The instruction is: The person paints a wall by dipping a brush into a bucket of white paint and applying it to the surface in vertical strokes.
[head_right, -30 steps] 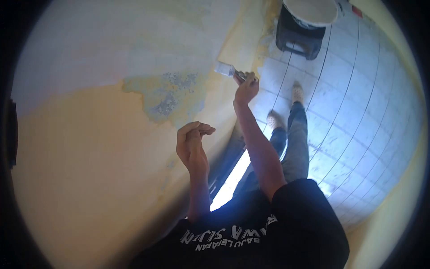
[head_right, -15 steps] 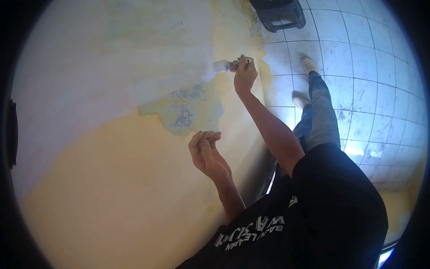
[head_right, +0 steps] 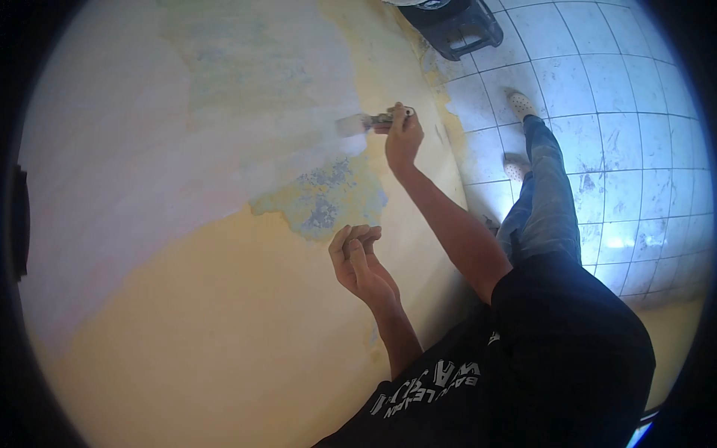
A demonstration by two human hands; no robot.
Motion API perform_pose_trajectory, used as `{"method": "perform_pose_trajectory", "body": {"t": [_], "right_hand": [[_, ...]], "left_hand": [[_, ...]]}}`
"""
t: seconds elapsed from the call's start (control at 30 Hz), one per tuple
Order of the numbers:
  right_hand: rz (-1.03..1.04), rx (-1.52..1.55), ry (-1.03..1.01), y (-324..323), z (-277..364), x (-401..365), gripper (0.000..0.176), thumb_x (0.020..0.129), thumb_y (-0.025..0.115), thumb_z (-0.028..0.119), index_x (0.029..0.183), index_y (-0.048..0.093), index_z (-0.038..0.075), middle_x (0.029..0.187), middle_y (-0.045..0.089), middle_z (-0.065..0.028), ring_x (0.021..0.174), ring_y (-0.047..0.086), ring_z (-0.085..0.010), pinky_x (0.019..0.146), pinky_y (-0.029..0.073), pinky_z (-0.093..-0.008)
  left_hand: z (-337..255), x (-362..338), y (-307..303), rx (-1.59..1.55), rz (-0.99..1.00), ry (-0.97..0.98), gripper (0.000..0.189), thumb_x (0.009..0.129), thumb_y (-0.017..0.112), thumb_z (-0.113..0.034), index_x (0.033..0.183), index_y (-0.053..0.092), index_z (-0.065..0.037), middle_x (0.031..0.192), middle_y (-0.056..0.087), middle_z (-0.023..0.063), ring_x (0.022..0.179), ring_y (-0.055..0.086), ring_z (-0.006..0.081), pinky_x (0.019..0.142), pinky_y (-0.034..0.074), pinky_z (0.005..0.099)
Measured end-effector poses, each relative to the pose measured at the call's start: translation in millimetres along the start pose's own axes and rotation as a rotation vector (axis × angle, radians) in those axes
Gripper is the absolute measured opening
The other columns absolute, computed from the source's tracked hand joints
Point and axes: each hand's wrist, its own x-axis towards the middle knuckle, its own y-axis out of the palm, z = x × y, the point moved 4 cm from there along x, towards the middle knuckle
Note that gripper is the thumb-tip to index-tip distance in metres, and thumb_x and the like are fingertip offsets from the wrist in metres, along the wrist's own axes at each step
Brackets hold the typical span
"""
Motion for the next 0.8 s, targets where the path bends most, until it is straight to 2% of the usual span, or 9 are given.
{"method": "perform_pose_trajectory", "body": {"t": [0.1,0.23,0.33,0.53,0.63,0.7,0.8], "right_hand": [[-0.04,-0.291,-0.021,-24,-33,14,0.035,0.112,0.054,0.027,0.101,0.064,-0.005,0.08,0.071,-0.0129,0.062,0.074,-0.0202,0.058,0.063,-0.0313],[0.002,-0.349,-0.039,-32,-71,12,0.033,0.111,0.056,0.025,0.104,0.066,-0.005,0.082,0.073,-0.0148,0.063,0.074,-0.0209,0.061,0.062,-0.0331],[0.043,-0.367,-0.113,-17,-80,1,0.035,0.113,0.054,0.025,0.103,0.064,-0.007,0.084,0.072,-0.0152,0.069,0.074,-0.0195,0.061,0.064,-0.0326],[0.266,0.1,0.221,33,12,-46,0.036,0.113,0.054,0.031,0.104,0.062,-0.003,0.085,0.072,-0.017,0.069,0.075,-0.0231,0.064,0.065,-0.0327],[0.149,0.2,0.214,27,-13,-21,0.037,0.112,0.054,0.033,0.104,0.061,-0.002,0.084,0.071,-0.0165,0.067,0.075,-0.025,0.064,0.066,-0.033],[0.033,0.172,0.239,11,-55,13,0.038,0.112,0.055,0.033,0.102,0.061,-0.003,0.084,0.071,-0.0168,0.066,0.076,-0.0259,0.062,0.066,-0.0344],[-0.031,-0.084,0.032,-17,-90,58,0.034,0.111,0.058,0.027,0.103,0.063,-0.005,0.084,0.072,-0.0169,0.068,0.076,-0.0239,0.06,0.066,-0.0354]], "left_hand": [[2,1,0,-0.004,0.018,0.003,0.027,0.105,0.048,-0.003,0.128,0.06,0.002,0.11,0.07,0.0145,0.097,0.068,0.026,0.092,0.056,0.0429],[4,-1,1,0.001,0.023,0.017,0.026,0.106,0.044,0.0,0.127,0.058,0.003,0.11,0.072,0.0179,0.098,0.071,0.0275,0.092,0.057,0.0427],[3,-2,-1,0.015,0.024,0.008,0.026,0.106,0.044,0.0,0.127,0.058,0.003,0.11,0.071,0.0178,0.099,0.071,0.0276,0.092,0.057,0.0424],[9,-3,-6,0.0,-0.011,-0.035,0.026,0.105,0.045,0.0,0.127,0.059,0.003,0.11,0.071,0.0178,0.098,0.071,0.0281,0.092,0.057,0.0422],[6,-3,-8,-0.002,0.0,-0.007,0.026,0.105,0.045,-0.001,0.127,0.059,0.003,0.11,0.071,0.0175,0.098,0.071,0.0281,0.092,0.057,0.0423],[5,-3,-13,0.013,0.003,0.002,0.026,0.106,0.045,-0.001,0.127,0.059,0.003,0.11,0.071,0.0174,0.098,0.071,0.028,0.092,0.057,0.0423],[6,-5,-18,0.029,-0.012,-0.006,0.026,0.105,0.048,-0.003,0.128,0.06,0.001,0.11,0.071,0.0152,0.097,0.069,0.0265,0.092,0.056,0.0427]]}}
